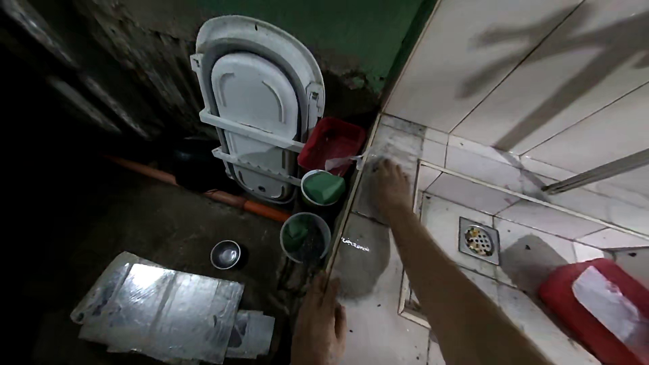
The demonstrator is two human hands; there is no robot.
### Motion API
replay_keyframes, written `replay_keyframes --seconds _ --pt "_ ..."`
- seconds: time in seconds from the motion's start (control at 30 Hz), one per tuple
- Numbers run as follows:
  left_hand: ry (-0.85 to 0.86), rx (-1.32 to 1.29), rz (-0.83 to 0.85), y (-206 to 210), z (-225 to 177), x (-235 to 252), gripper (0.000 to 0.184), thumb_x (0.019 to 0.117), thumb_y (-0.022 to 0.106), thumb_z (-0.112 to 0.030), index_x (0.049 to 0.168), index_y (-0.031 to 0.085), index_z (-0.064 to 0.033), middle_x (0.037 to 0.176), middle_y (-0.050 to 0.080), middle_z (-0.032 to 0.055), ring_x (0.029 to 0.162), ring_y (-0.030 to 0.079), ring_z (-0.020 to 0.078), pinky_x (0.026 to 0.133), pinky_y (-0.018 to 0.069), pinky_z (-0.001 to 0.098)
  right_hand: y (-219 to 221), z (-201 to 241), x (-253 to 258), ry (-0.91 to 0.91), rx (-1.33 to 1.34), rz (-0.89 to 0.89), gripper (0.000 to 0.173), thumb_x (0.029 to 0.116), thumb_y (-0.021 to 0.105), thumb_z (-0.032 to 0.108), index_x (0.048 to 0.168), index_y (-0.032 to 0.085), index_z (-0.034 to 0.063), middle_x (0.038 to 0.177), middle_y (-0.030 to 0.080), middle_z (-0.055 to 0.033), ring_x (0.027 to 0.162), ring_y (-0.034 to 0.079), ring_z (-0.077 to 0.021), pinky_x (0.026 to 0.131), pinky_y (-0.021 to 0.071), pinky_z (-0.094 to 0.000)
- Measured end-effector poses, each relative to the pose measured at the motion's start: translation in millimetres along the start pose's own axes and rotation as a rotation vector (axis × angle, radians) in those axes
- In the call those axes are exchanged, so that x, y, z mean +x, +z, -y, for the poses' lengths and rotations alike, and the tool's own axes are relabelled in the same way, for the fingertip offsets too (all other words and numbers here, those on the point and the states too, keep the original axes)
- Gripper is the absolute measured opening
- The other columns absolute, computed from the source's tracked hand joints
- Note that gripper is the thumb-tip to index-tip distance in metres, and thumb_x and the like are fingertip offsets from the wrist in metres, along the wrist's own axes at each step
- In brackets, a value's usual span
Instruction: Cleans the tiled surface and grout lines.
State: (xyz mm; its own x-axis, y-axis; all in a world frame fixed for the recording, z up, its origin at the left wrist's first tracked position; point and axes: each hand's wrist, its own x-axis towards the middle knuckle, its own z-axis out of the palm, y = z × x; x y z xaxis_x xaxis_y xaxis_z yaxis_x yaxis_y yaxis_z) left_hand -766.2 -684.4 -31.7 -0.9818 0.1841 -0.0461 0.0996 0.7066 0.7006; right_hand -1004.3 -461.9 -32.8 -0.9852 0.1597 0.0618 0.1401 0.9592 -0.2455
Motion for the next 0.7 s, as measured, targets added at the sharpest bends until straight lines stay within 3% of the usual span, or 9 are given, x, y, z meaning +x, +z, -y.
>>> replay_keyframes --seconds 0.1,0.17,0.3,0.43,0.5,0.6,0.7 --pt "-0.008 0.002 0.041 -2 -3 0 0.047 0.0963 0.062 -0.018 0.142 0.061 -0.0086 0.154 0.048 0.0235 0.136 0.055 0.0362 0.108 0.0508 0.0453 11 30 -90 -0.206 0.033 0.010 0.045 0.1082 0.047 0.027 0.149 0.055 0.0082 0.155 0.050 -0.0161 0.148 0.042 -0.0355 0.121 0.0310 -0.0583" --pt "0.006 0.006 0.030 -2 -3 -1 0.047 0.0939 0.064 -0.014 0.140 0.063 -0.0072 0.153 0.048 0.0249 0.135 0.056 0.0377 0.106 0.0517 0.0463 7 35 -121 -0.299 0.063 0.110 0.045 0.1089 0.047 0.031 0.150 0.055 0.0128 0.158 0.049 -0.0105 0.150 0.040 -0.0309 0.124 0.0282 -0.0546" --pt "0.051 -0.029 -0.006 0 1 -2 0.046 0.0923 0.065 -0.011 0.137 0.064 -0.0038 0.151 0.048 0.0288 0.134 0.056 0.0418 0.107 0.0508 0.0485 -3 -2 -66 -0.371 0.088 0.183 0.044 0.1098 0.043 0.029 0.151 0.055 0.0177 0.160 0.046 -0.0091 0.152 0.037 -0.0317 0.123 0.0243 -0.0588" --pt "0.069 -0.063 -0.022 -1 0 -1 0.042 0.0943 0.064 -0.010 0.135 0.064 0.0010 0.148 0.049 0.0329 0.131 0.058 0.0435 0.106 0.0521 0.0483 -14 -59 43 -0.139 0.033 0.029 0.044 0.1095 0.042 0.025 0.150 0.054 0.0134 0.155 0.050 -0.0156 0.146 0.042 -0.0396 0.117 0.0299 -0.0673" --pt "0.080 -0.068 -0.019 -1 1 0 0.042 0.0954 0.064 -0.011 0.135 0.064 0.0023 0.148 0.048 0.0345 0.131 0.057 0.0444 0.106 0.0516 0.0474 -21 -75 76 -0.007 0.043 0.039 0.046 0.1112 0.039 0.028 0.152 0.051 0.0120 0.159 0.045 -0.0182 0.150 0.036 -0.0427 0.117 0.0269 -0.0690" --pt "0.070 -0.056 0.007 -3 1 0 0.042 0.0960 0.062 -0.011 0.135 0.063 0.0023 0.150 0.046 0.0339 0.133 0.055 0.0446 0.107 0.0504 0.0467 -16 -75 79 0.071 0.071 -0.002 0.048 0.1118 0.038 0.029 0.154 0.048 0.0096 0.161 0.041 -0.0205 0.152 0.031 -0.0440 0.119 0.0254 -0.0677" --pt "0.053 -0.022 0.012 -4 -3 0 0.042 0.0952 0.064 -0.012 0.135 0.064 0.0003 0.150 0.047 0.0330 0.133 0.055 0.0452 0.108 0.0498 0.0491 -8 -66 19 -0.027 0.080 -0.037 0.047 0.1105 0.041 0.027 0.153 0.049 0.0072 0.159 0.043 -0.0197 0.150 0.036 -0.0414 0.120 0.0292 -0.0624"
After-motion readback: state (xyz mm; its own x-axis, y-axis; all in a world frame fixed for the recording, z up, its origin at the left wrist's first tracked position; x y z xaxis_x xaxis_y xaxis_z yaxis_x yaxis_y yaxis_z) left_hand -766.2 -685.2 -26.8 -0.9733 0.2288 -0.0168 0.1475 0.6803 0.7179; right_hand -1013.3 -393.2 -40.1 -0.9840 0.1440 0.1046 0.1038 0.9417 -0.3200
